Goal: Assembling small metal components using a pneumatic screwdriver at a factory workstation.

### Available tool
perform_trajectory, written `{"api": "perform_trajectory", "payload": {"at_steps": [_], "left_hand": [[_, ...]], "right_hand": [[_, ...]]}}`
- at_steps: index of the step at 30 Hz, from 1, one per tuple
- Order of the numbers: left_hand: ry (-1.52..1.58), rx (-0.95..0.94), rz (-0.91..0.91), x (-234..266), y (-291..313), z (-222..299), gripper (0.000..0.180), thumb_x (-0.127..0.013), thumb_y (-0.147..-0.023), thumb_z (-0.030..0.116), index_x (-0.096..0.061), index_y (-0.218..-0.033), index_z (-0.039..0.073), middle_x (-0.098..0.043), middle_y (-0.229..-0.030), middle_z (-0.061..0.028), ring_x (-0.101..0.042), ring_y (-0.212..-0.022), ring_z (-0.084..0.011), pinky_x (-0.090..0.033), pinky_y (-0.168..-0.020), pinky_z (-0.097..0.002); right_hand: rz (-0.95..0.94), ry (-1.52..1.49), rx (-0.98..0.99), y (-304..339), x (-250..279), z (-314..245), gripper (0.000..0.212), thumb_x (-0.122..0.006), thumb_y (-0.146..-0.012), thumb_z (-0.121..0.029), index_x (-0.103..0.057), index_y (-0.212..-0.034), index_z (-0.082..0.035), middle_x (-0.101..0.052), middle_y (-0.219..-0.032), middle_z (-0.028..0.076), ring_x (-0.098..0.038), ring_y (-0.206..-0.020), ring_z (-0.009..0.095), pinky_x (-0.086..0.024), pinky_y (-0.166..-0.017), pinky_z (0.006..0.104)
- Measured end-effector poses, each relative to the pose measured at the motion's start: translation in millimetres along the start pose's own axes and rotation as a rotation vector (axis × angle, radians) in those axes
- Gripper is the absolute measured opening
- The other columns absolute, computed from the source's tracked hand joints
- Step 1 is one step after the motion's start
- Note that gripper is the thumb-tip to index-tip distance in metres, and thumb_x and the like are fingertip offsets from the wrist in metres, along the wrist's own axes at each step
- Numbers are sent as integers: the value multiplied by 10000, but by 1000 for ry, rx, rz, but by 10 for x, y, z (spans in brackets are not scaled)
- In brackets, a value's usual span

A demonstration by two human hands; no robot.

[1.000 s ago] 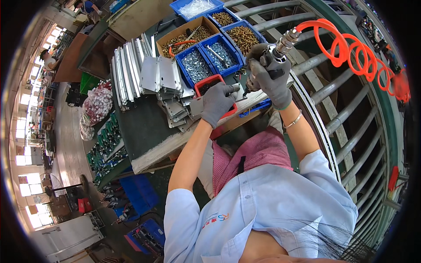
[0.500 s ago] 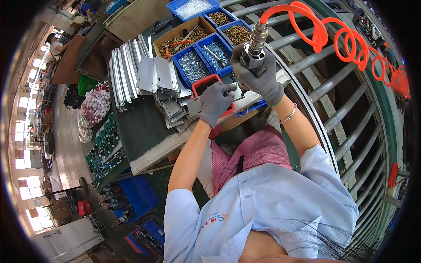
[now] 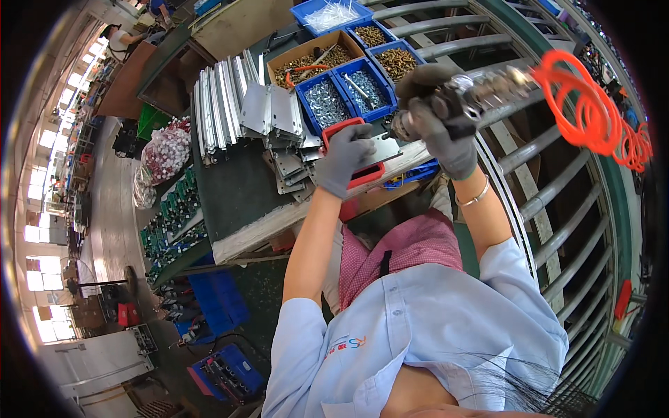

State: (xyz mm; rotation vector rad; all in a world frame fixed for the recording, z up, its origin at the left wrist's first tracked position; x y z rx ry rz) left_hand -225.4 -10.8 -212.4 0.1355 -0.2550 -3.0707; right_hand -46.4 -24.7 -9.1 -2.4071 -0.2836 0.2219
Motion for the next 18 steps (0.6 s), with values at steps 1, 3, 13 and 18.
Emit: {"api": "perform_trajectory", "payload": {"at_steps": [1, 3, 13, 18], "left_hand": [[352, 122, -37, 46, 66, -70, 377, -482, -808, -17, -616, -1157, -64, -662, -1062, -197, -682, -869, -267, -569, -799, -324], [644, 137, -83, 92, 227, -13, 365, -412, -851, -90, -518, -1198, -132, -616, -1131, -263, -678, -946, -315, -597, -853, -341], [871, 92, -32, 305, 924, 78, 320, -370, -982, -5, -453, -1273, -108, -583, -1166, -310, -654, -1031, -367, -595, -897, -353], [691, -4, -39, 370, 1071, 153, 295, -499, -992, 126, -530, -1216, -64, -658, -1049, -218, -694, -934, -281, -632, -725, -300]], "right_hand": [[33, -152, -84, 54, 16, 3, 362, -577, -814, 30, -530, -1170, -13, -642, -986, 140, -623, -856, 183, -527, -727, 315], [32, -230, 33, 94, 32, -106, 394, -568, -800, 48, -503, -1182, -22, -625, -1025, 162, -631, -856, 193, -544, -729, 325], [8, -502, 163, 312, -331, -196, 397, -505, -803, 81, -500, -1173, -61, -586, -1017, 139, -606, -916, 223, -546, -784, 387], [21, -526, 110, 374, -439, -189, 374, -532, -809, 74, -503, -1154, -67, -589, -1004, 131, -607, -895, 227, -549, -771, 384]]}}
Point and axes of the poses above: each hand's wrist, its own y-axis away from the middle knuckle, its own x-axis out of the back of the hand, z = x × y, the point moved 9 cm from there along -y, towards the middle knuckle
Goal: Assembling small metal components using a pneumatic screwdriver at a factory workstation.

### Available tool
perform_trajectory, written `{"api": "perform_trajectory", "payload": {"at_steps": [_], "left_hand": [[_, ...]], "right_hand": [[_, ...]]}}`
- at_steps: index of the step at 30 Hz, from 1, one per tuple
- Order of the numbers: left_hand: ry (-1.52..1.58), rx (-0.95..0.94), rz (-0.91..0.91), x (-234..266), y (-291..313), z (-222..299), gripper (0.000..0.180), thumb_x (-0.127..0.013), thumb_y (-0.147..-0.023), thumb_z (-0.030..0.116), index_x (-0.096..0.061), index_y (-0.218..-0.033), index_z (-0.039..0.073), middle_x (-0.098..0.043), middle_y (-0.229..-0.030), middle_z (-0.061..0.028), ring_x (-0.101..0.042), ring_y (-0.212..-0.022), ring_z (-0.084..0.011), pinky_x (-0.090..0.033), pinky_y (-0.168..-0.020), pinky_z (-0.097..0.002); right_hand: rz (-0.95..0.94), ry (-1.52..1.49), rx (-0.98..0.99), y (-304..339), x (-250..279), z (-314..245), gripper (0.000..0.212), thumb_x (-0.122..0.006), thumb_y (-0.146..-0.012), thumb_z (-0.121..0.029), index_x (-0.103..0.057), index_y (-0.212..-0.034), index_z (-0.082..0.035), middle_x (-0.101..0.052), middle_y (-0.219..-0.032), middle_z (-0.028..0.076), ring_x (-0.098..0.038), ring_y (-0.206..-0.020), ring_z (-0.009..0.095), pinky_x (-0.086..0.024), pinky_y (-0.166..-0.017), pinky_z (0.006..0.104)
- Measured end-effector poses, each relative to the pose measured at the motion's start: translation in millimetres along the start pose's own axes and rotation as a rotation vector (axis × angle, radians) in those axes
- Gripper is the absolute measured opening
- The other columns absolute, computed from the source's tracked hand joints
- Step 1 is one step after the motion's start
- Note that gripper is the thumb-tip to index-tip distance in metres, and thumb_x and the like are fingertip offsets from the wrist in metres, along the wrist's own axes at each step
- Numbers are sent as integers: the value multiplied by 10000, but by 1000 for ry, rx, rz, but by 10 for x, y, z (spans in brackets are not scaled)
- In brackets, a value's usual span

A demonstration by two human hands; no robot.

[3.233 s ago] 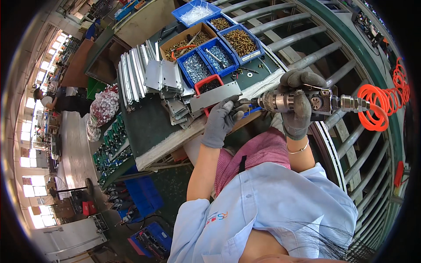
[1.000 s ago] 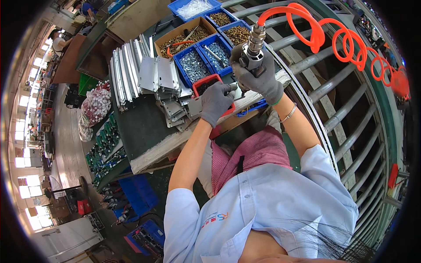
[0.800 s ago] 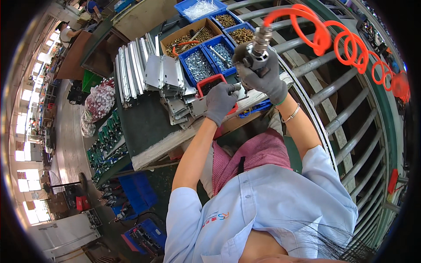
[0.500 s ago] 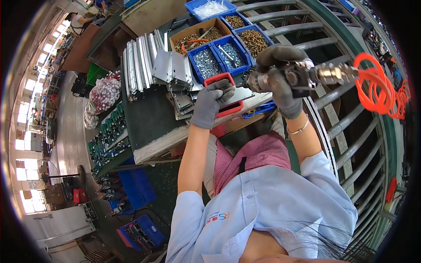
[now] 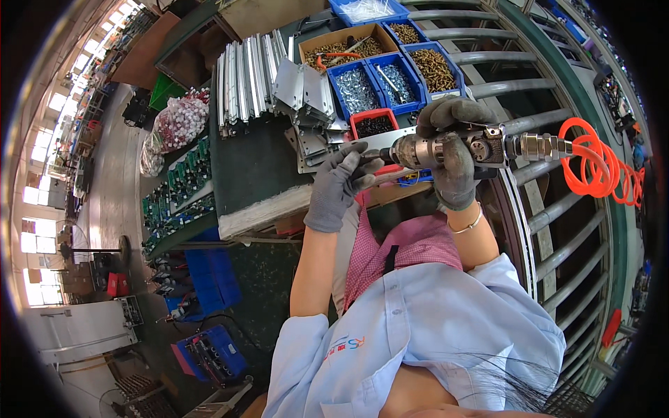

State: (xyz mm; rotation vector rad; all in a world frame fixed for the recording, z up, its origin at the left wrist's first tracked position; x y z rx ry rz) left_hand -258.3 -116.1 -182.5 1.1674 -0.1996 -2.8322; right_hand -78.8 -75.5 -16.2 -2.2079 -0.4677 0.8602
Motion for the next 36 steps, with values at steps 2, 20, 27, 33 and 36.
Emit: {"api": "perform_trajectory", "payload": {"at_steps": [2, 20, 27, 33, 36], "left_hand": [[-13, 18, 38, 119, 32, -31, 284, -559, -979, 182, -580, -1152, -42, -690, -959, -176, -716, -835, -240, -630, -621, -271], [-429, -136, 121, -377, -99, 30, 238, -569, -968, 128, -610, -1166, 2, -695, -973, -122, -702, -793, -170, -559, -569, -218], [-1810, -734, 166, -484, -581, 173, 144, -685, -755, 140, -740, -887, 158, -659, -834, -43, -622, -780, -271, -513, -709, -384], [-1697, -555, 216, -282, -570, 190, 239, -727, -710, 166, -727, -945, 125, -638, -1006, -59, -580, -981, -276, -475, -838, -398], [-1511, -621, 468, -135, -153, 426, 302, -729, -750, 208, -681, -1025, 95, -650, -988, -82, -609, -924, -283, -496, -799, -383]], "right_hand": [[6, -23, -1, -4, -33, 9, 364, -549, -816, 59, -504, -1152, -71, -590, -1002, 128, -608, -891, 226, -549, -770, 383], [283, 133, -10, -33, 431, 122, 278, -518, -863, 9, -527, -1141, -2, -646, -973, 147, -639, -836, 192, -562, -750, 345], [217, 380, -96, -265, 615, 572, 191, -611, -800, 10, -638, -987, 44, -635, -797, 41, -573, -653, 85, -483, -606, 222], [165, 354, -243, -240, 585, 867, 169, -628, -792, -6, -637, -954, 41, -599, -722, 6, -543, -634, 48, -448, -547, 210], [111, 420, -183, -281, 621, 850, 177, -633, -780, -3, -630, -953, 34, -612, -765, 22, -556, -649, 56, -465, -555, 221]]}}
Point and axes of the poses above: each hand's wrist, its own y-axis away from the middle knuckle, its own x-axis out of the back of the hand, z = x × y, the point moved 9 cm from there along -y, towards the middle knuckle
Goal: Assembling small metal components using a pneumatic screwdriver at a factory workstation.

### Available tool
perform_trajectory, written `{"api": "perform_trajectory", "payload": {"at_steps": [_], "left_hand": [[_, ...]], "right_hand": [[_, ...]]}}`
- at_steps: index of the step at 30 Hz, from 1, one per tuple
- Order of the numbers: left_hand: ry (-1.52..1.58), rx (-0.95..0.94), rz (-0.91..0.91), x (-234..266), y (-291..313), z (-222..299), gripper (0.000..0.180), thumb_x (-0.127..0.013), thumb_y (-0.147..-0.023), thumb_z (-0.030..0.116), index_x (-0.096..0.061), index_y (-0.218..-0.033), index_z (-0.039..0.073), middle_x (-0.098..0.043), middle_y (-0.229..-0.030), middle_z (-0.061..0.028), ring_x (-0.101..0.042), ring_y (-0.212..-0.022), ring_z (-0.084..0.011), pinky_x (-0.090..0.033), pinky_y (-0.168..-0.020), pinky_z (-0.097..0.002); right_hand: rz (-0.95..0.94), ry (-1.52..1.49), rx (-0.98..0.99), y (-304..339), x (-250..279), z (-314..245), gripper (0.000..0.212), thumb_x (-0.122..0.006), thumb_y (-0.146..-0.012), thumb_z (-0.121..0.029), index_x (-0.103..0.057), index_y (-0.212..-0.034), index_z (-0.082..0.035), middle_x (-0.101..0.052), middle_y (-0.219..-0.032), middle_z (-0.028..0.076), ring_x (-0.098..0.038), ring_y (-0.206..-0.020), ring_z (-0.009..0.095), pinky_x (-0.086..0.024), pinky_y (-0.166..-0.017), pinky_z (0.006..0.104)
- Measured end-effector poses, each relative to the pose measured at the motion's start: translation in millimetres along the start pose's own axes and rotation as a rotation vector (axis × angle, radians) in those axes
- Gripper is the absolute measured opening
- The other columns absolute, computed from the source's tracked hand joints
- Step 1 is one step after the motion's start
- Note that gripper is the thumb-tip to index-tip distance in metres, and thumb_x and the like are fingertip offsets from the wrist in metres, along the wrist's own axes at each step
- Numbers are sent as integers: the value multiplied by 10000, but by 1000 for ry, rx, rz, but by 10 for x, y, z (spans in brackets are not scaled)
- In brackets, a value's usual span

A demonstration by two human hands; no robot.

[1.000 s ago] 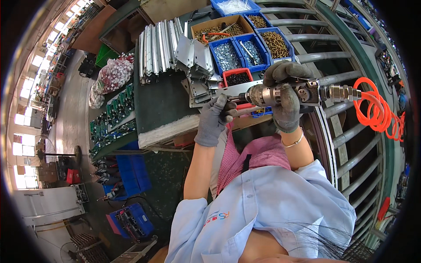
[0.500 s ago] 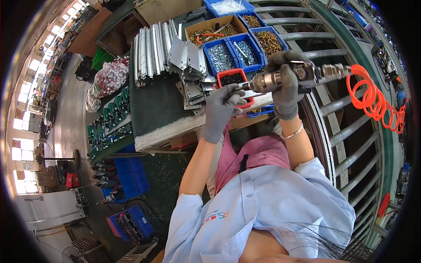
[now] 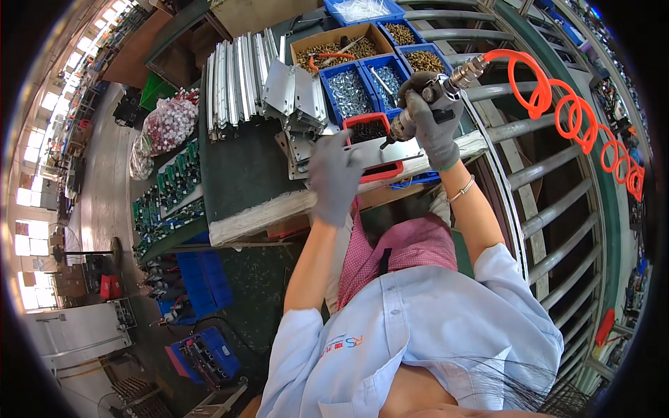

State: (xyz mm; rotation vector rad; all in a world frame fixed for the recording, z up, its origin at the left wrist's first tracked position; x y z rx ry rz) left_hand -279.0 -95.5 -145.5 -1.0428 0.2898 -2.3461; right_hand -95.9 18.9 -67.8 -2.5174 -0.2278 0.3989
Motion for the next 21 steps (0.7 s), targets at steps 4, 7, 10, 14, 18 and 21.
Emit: {"api": "perform_trajectory", "payload": {"at_steps": [4, 7, 10, 14, 18, 21], "left_hand": [[-26, 317, 35, 277, 401, -510, 331, -695, -855, 315, -623, -1033, 45, -662, -835, -96, -642, -679, -220, -516, -605, -309], [627, 807, -301, -254, 566, -792, 334, -635, -916, 354, -622, -941, 21, -637, -692, -61, -585, -498, -131, -450, -450, -243], [883, 841, -417, -541, 536, -848, 304, -599, -938, 317, -625, -880, 19, -624, -641, -38, -536, -437, -77, -389, -388, -213], [774, 710, -351, -530, 460, -793, 281, -573, -944, 270, -626, -833, 17, -592, -568, -38, -511, -407, -79, -382, -378, -222], [737, 708, -355, -538, 461, -779, 275, -567, -944, 245, -621, -816, 9, -587, -552, -46, -495, -387, -85, -382, -371, -231], [773, 704, -310, -538, 469, -744, 272, -585, -932, 248, -599, -779, 24, -576, -544, -43, -472, -374, -81, -367, -362, -224]], "right_hand": [[-34, -50, 0, 13, -133, 22, 189, -634, -760, -12, -630, -946, 25, -638, -798, 40, -575, -656, 75, -477, -583, 229], [-104, -28, -35, 71, -335, 101, 202, -641, -752, -20, -632, -949, 21, -647, -814, 39, -584, -677, 81, -482, -609, 225], [-131, -60, -67, 125, -631, 91, 211, -653, -748, -32, -635, -953, 11, -632, -806, 20, -578, -702, 72, -477, -635, 221], [-217, -50, -90, 119, -923, 144, 194, -659, -763, -43, -635, -949, 7, -626, -785, 4, -570, -683, 67, -472, -617, 220], [-218, -132, -168, 140, -1141, 235, 202, -666, -757, -54, -629, -945, 10, -641, -799, 16, -568, -680, 63, -480, -625, 222], [-267, -30, -32, 94, -1249, 231, 215, -669, -756, -67, -622, -951, 11, -645, -799, 26, -573, -684, 61, -488, -632, 223]]}}
Point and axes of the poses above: each hand's wrist, its own y-axis away from the middle knuckle, its own x-axis out of the back of the hand, z = x × y, the point moved 9 cm from there along -y, towards the middle knuckle
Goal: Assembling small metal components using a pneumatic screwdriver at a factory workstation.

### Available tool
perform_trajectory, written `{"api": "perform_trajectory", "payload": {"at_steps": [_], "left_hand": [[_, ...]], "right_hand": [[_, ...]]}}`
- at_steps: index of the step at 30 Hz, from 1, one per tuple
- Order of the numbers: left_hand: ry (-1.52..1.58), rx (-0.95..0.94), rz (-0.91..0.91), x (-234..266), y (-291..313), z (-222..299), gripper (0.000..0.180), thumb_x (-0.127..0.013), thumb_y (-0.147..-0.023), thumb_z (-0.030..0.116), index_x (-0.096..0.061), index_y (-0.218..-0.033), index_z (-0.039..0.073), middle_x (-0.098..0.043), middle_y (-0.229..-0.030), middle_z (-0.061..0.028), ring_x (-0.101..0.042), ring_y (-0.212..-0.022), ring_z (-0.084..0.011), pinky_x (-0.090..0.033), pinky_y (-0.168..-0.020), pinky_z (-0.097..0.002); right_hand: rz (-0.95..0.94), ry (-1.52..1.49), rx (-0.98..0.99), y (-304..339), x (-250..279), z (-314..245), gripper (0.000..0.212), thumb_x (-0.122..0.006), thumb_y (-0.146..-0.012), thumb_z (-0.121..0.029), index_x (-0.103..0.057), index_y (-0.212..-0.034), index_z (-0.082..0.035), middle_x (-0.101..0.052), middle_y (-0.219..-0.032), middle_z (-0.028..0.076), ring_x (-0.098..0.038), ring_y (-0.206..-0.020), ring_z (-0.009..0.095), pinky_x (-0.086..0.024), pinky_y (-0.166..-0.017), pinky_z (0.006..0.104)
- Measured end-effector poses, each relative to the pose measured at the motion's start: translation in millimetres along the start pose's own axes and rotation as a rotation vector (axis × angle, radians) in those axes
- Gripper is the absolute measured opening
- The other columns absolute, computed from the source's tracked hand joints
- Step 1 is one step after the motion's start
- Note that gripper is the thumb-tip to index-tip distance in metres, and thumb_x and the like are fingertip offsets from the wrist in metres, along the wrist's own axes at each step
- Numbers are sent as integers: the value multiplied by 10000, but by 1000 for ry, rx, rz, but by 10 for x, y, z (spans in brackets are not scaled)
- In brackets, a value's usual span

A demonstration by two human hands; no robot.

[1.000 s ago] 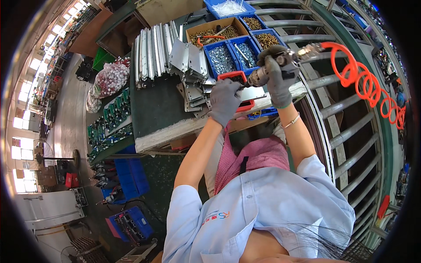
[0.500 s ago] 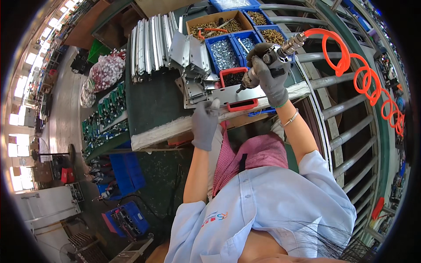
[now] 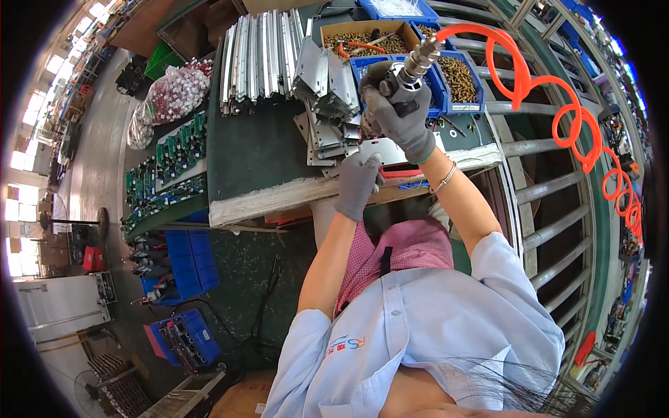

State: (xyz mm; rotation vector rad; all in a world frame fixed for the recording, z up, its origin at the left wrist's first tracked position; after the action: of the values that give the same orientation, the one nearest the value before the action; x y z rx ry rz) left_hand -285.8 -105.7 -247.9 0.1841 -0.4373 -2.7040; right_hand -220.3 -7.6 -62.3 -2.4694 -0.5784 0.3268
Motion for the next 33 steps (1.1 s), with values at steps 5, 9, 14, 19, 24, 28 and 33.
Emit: {"api": "perform_trajectory", "payload": {"at_steps": [5, 9, 14, 19, 24, 28, 33], "left_hand": [[-57, -42, 21, 26, -57, -28, 278, -595, -930, 242, -590, -759, 24, -564, -533, -48, -458, -370, -79, -363, -355, -225], [-74, -41, 53, 22, -56, -46, 284, -597, -930, 240, -593, -744, 25, -563, -534, -47, -457, -372, -76, -360, -353, -224], [-35, -23, 35, 22, -38, -36, 297, -610, -926, 259, -601, -739, 28, -568, -541, -40, -469, -387, -71, -365, -365, -224], [-154, 12, 37, 45, 3, 29, 346, -597, -942, 295, -622, -809, -23, -601, -559, -81, -536, -396, -125, -421, -395, -280], [-840, -434, 289, 311, 248, 616, 366, -641, -904, 372, -645, -950, 9, -647, -649, -146, -645, -559, -260, -497, -544, -357], [-885, -660, 237, -345, 333, 1592, 222, -666, -855, 222, -675, -1031, 87, -669, -800, -115, -656, -734, -285, -510, -666, -371], [-1689, -795, 172, -961, -1069, 1506, 193, -625, -770, 184, -680, -954, 173, -680, -1002, -57, -566, -1036, -244, -426, -830, -412]], "right_hand": [[-92, -14, -82, -43, -193, 37, 260, -694, -737, -126, -620, -953, -1, -642, -770, 7, -580, -684, 70, -502, -656, 253], [-106, 83, -25, -99, -216, 48, 252, -697, -735, -165, -625, -922, -12, -635, -735, 18, -576, -676, 66, -498, -650, 250], [-173, 12, 35, -113, -282, -50, 248, -701, -736, -140, -619, -930, -11, -644, -769, 18, -578, -698, 66, -493, -660, 244], [-97, -188, -47, 60, -61, -407, 298, -708, -753, -70, -613, -1024, 7, -647, -948, 68, -596, -825, 86, -493, -705, 240], [-21, 189, 329, 485, 753, -1330, 341, -643, -855, -111, -558, -1171, -17, -560, -904, 94, -554, -797, 204, -475, -671, 305], [299, 0, 613, 945, 1433, -1749, 450, -631, -850, -235, -553, -1262, -72, -447, -822, 60, -421, -748, 197, -367, -664, 304], [380, 57, 615, 1205, 1770, -1837, 498, -681, -797, -208, -561, -1254, -54, -456, -776, 57, -398, -619, 170, -313, -540, 256]]}}
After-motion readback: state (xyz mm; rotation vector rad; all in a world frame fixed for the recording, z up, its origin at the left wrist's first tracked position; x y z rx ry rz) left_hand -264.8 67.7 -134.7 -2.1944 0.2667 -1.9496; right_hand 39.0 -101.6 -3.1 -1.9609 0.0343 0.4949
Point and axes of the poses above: each hand's wrist, its own y-axis away from the middle knuckle, its own x-axis out of the back of the hand, z = x × y, the point moved 9 cm from there along -y, towards the middle knuckle
